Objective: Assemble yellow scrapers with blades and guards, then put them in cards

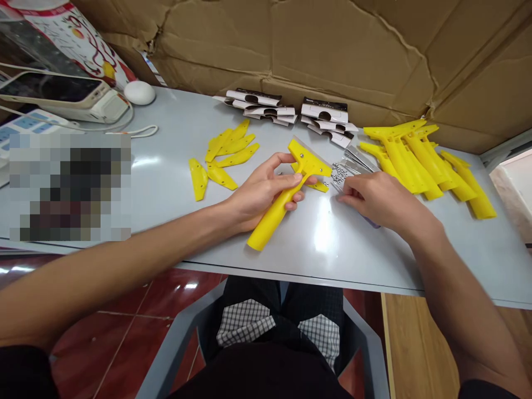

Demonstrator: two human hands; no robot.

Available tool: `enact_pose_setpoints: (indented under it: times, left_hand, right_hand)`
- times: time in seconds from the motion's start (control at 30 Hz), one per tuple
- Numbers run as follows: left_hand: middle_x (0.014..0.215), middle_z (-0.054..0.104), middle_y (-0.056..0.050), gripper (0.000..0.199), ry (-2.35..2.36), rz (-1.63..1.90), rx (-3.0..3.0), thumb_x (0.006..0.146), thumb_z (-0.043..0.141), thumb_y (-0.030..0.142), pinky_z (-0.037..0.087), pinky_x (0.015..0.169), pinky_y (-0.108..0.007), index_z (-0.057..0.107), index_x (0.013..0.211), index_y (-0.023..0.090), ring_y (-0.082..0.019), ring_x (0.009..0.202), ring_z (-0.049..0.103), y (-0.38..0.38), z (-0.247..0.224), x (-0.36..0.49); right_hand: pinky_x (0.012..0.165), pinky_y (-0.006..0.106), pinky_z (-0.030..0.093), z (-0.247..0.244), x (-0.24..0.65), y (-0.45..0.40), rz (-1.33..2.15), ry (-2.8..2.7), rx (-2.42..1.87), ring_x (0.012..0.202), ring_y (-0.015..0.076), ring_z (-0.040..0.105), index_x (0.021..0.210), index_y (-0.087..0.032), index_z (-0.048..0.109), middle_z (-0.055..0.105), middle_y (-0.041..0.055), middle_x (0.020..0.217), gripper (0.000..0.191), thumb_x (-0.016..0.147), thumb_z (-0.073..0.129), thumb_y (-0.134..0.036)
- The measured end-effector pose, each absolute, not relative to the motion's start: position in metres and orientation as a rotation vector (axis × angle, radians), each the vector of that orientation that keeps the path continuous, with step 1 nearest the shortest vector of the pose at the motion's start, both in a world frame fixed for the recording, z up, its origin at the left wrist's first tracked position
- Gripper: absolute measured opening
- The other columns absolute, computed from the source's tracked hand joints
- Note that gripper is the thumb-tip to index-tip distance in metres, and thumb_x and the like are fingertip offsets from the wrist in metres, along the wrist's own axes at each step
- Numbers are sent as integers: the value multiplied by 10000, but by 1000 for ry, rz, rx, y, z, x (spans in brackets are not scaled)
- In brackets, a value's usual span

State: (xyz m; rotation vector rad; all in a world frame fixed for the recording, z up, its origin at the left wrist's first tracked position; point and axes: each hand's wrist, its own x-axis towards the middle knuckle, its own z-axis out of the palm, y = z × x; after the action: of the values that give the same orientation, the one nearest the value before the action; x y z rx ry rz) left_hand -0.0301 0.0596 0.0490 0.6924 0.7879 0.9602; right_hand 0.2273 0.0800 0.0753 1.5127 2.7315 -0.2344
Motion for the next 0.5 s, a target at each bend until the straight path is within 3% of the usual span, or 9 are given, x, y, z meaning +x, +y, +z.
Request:
enact_pose_setpoints:
  times: [0.23, 0.37, 0.5]
  left_hand:
    - [1090, 745, -72, 426, 789, 961, 695, 899, 781, 104, 470, 535, -192, 484, 1164, 257, -80, 618, 623, 60, 49, -31]
    - [1090, 745, -76, 427, 794, 963, 691, 903, 772, 96, 463, 530, -191, 482, 1173, 258, -80, 612, 621, 61, 48, -31]
    - [1088, 749, -74, 411, 795, 961, 691, 913, 762, 93, 467, 532, -190, 485, 1167, 259, -78, 613, 621, 60, 49, -31]
  right_hand:
    - [648, 351, 334, 86, 227, 72, -122, 2731, 1534, 826, 252, 644, 915, -216, 671, 734, 86, 967, 291, 1047, 624, -471]
    - [588, 346, 311, 90, 235, 68, -169, 2509, 1598, 735, 260, 631, 1036, -230, 667, 733, 77, 880, 452, 934, 710, -669]
    - [579, 348, 333, 86, 240, 70, -288, 2485, 1541, 725, 255, 637, 1091, -254, 671, 723, 64, 862, 250, 970, 676, -472]
